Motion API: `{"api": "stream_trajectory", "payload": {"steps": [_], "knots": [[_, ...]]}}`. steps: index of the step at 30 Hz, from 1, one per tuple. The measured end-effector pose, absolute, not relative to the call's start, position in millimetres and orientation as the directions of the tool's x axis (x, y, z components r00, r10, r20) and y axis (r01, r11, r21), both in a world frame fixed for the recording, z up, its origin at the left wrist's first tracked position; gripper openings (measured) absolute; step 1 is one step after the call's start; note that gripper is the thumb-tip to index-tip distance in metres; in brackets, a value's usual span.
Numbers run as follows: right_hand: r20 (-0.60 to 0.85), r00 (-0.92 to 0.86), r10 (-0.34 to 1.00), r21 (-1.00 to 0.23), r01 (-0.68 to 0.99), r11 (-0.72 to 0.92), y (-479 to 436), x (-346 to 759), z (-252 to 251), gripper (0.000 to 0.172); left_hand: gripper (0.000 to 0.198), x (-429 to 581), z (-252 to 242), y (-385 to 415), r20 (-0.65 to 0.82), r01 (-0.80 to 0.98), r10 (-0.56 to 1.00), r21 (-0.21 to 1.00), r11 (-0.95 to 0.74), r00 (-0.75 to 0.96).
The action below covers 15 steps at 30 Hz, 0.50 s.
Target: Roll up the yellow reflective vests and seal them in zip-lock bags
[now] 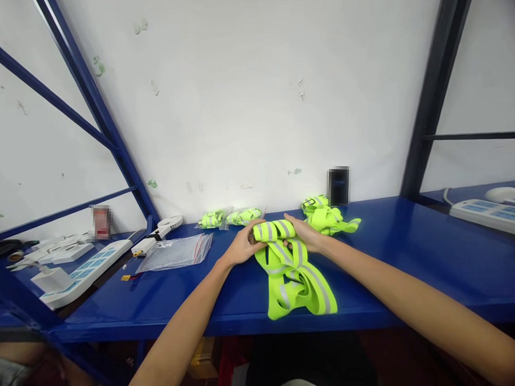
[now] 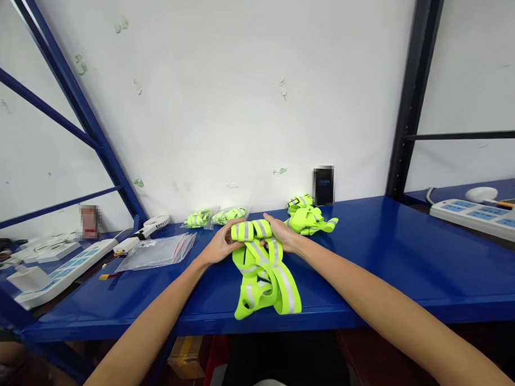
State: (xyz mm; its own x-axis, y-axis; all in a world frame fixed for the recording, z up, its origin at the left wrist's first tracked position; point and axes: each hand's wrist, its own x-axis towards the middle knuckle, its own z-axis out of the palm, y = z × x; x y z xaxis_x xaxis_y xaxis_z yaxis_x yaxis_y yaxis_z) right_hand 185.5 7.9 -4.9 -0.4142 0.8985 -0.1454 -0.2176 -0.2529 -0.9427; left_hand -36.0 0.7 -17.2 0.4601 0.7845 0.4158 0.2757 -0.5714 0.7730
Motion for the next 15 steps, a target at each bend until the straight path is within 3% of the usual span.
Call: {"api": "stream_trajectory", "payload": {"steps": [4,7,11,13,15], "knots": [[-0.095,-0.583,0.807,-0.995,0.033,-0.094,-1.4,193.7,3.6,0.069,0.043,-41.3,-12.2,6.2,0.440,0.200,0.806,0.816,-0.543,0.396],[0.019,-0.637,0.770,-0.965,0.189,0.180,-2.7,201.2,8.8,0.062,0.030,-47.3,-13.5,10.8,0.303,0.096,0.843,0.919,-0.381,0.445],[0.252,-0.602,0.757,-0.732,0.393,0.557,1.9,204.0,7.5,0.060,0.029,-44.9,-20.7,13.9,0.159,0.002,0.871,0.984,-0.180,0.465],[0.343,-0.521,0.782,-0.621,0.498,0.605,4.2,202.7,5.3,0.059,0.032,-40.6,-21.7,13.1,0.155,0.053,0.896,0.979,-0.195,0.417],[0.449,-0.428,0.784,-0.569,0.540,0.620,5.0,201.1,3.7,0.073,0.041,-36.8,-20.7,11.3,0.182,0.093,0.921,0.970,-0.226,0.345]]}}
